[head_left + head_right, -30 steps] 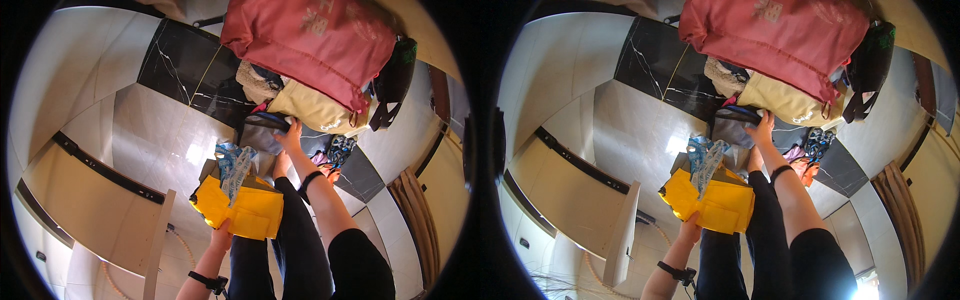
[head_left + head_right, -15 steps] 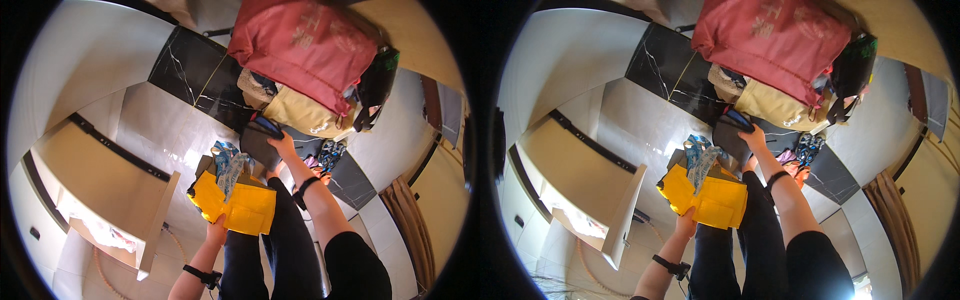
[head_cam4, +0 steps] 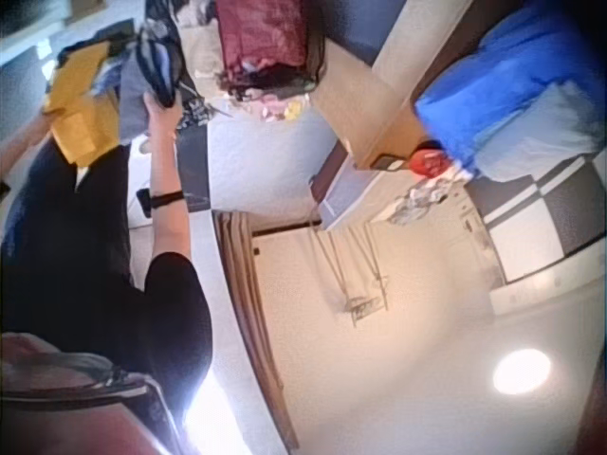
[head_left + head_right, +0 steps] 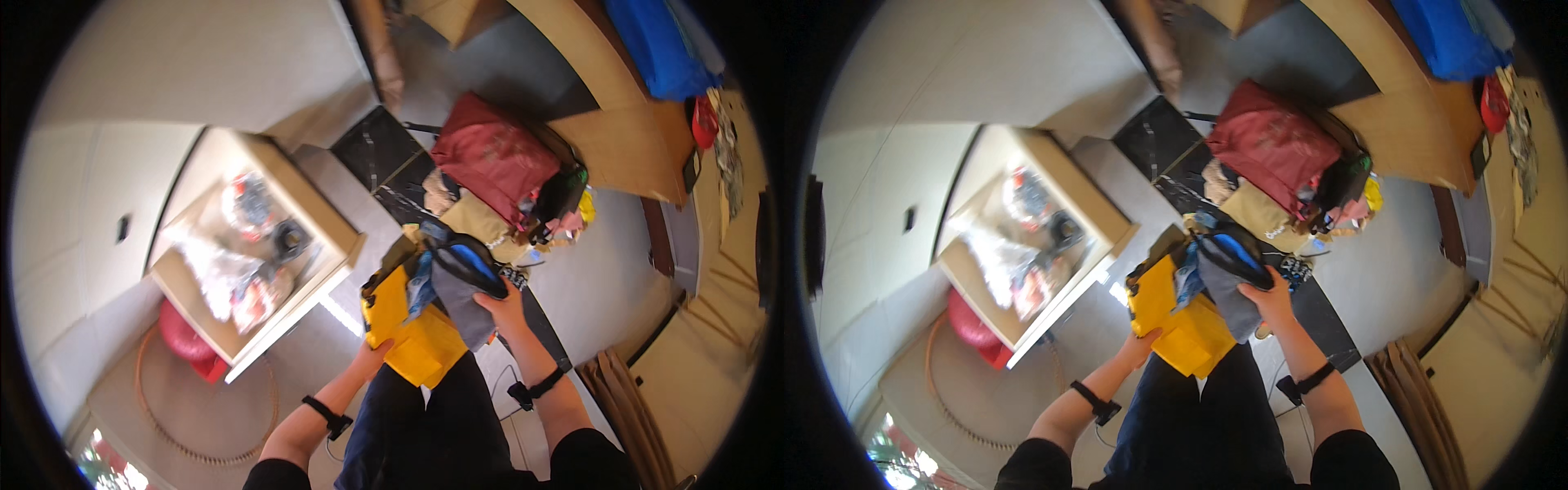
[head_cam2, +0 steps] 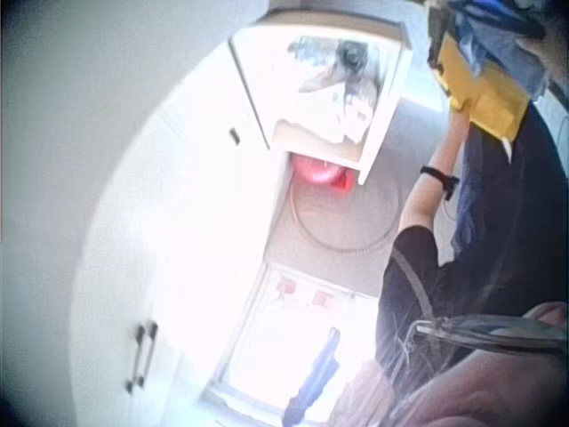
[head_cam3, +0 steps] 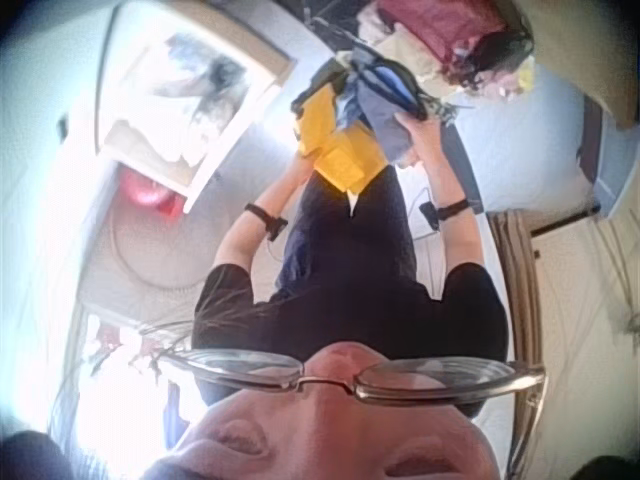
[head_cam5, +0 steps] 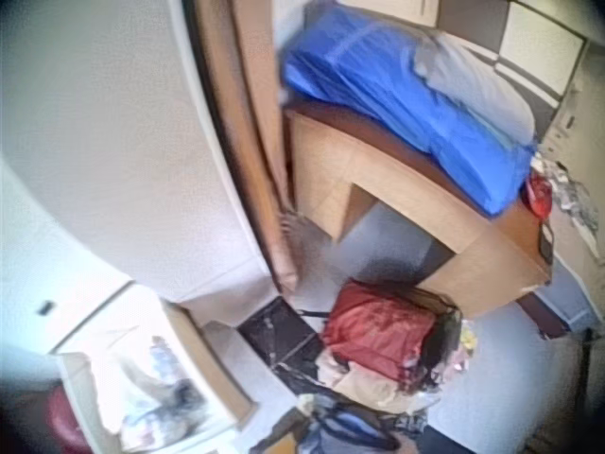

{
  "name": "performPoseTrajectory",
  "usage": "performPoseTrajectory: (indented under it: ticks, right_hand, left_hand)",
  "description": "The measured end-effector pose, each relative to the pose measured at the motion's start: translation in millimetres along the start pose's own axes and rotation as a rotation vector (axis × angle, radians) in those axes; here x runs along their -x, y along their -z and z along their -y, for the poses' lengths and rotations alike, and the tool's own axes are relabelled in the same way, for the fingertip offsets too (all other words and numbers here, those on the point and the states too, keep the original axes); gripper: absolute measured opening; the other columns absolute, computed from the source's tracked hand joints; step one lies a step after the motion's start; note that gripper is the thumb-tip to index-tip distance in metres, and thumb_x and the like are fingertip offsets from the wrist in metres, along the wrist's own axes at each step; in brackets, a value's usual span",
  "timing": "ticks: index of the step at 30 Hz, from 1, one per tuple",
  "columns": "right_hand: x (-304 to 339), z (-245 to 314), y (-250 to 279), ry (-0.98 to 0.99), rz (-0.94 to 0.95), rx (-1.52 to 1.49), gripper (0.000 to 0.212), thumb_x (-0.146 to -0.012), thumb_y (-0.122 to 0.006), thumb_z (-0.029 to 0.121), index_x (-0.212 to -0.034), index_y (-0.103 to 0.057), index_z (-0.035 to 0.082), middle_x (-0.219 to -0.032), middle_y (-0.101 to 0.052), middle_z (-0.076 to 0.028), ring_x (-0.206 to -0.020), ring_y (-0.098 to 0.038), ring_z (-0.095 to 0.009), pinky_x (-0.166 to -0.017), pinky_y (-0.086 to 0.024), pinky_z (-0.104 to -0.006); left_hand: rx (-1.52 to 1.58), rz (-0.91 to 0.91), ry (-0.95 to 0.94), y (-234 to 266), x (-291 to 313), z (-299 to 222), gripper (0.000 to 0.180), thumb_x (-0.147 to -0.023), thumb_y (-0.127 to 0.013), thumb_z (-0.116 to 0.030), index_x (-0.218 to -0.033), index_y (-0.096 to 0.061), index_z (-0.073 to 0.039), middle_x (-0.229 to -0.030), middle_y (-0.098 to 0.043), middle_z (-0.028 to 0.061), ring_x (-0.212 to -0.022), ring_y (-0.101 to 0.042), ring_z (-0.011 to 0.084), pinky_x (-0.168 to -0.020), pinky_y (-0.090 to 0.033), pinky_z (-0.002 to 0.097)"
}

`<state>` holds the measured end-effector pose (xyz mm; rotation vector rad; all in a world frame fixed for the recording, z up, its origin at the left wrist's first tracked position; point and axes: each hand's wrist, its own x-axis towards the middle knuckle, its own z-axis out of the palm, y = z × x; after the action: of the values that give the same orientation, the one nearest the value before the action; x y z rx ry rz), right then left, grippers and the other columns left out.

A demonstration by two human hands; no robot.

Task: The person picks up various items from the floor, including clothing, bags, and small objects, and places them into a dresser drawer.

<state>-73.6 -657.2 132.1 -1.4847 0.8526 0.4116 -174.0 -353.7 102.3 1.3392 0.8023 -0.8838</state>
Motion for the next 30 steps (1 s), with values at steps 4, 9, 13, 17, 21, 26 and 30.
performPoseTrajectory:
  ticks: [4,9,13,17,21,26,30]
  right_hand:
    - [57.0,77.2,-10.2,0.126,0.132,-0.037,0.048,-0.063,-0.075,0.012,-0.104,-0.055,-0.003,-0.093,-0.06,-0.004,-0.086,-0.054,-0.011,-0.078,-0.042,-0.0233]
    - [111.0,160.1,-54.0,0.321,0.34,-0.047,0.041,-0.066,-0.072,0.008,-0.103,-0.056,-0.001,-0.092,-0.06,-0.003,-0.084,-0.054,-0.01,-0.078,-0.042,-0.0232]
    - [136.4,208.8,-109.9,0.408,0.421,-0.074,0.04,-0.066,-0.072,0.009,-0.102,-0.057,0.001,-0.09,-0.06,-0.002,-0.082,-0.054,-0.01,-0.078,-0.041,-0.024]
    - [131.4,227.3,-171.2,0.45,0.488,-0.044,0.04,-0.065,-0.073,0.015,-0.099,-0.057,0.001,-0.089,-0.061,-0.004,-0.081,-0.055,-0.012,-0.077,-0.041,-0.0247]
    - [131.3,233.6,-241.1,0.492,0.53,-0.008,0.039,-0.065,-0.074,0.016,-0.096,-0.057,-0.001,-0.087,-0.06,-0.004,-0.08,-0.055,-0.012,-0.076,-0.042,-0.0253]
    - [130.7,235.9,-324.1,0.441,0.557,0.079,0.039,-0.065,-0.073,0.014,-0.097,-0.056,-0.002,-0.088,-0.061,-0.006,-0.078,-0.056,-0.012,-0.073,-0.044,-0.0261]
    - [114.9,230.9,-378.9,0.449,0.528,0.182,0.04,-0.066,-0.073,0.014,-0.098,-0.056,-0.002,-0.09,-0.061,-0.007,-0.08,-0.056,-0.012,-0.075,-0.044,-0.0262]
  left_hand:
    - [0.169,0.098,0.023,2.3,46.7,-41.0,0.041,-0.082,-0.058,-0.011,-0.121,-0.046,-0.006,-0.114,-0.054,0.0076,-0.108,-0.05,0.021,-0.088,-0.042,0.0318]
    - [0.384,0.072,-0.028,24.6,139.6,-109.6,0.043,-0.079,-0.059,-0.008,-0.121,-0.046,-0.007,-0.117,-0.053,0.007,-0.11,-0.049,0.0224,-0.092,-0.04,0.0342]
    - [0.651,-0.072,-0.223,65.9,189.7,-122.5,0.045,-0.076,-0.06,-0.008,-0.119,-0.047,-0.008,-0.11,-0.056,0.006,-0.099,-0.055,0.0235,-0.082,-0.046,0.0334]
    - [0.844,-0.245,-0.356,120.7,216.6,-111.6,0.043,-0.077,-0.055,-0.002,-0.118,-0.045,-0.007,-0.113,-0.054,0.0069,-0.105,-0.052,0.026,-0.09,-0.042,0.0371]
    - [1.014,-0.28,-0.462,184.9,229.3,-99.6,0.045,-0.078,-0.05,0.0,-0.122,-0.042,-0.009,-0.118,-0.05,0.0076,-0.111,-0.048,0.0279,-0.097,-0.037,0.0404]
    - [1.07,-0.315,-0.515,258.3,222.6,-97.2,0.046,-0.08,-0.047,-0.002,-0.125,-0.038,-0.009,-0.121,-0.048,0.0084,-0.11,-0.048,0.0287,-0.093,-0.04,0.044]
    - [1.12,-0.359,-0.444,298.9,223.8,-92.4,0.045,-0.081,-0.047,-0.002,-0.125,-0.038,-0.008,-0.121,-0.048,0.0083,-0.11,-0.048,0.0285,-0.093,-0.041,0.0434]
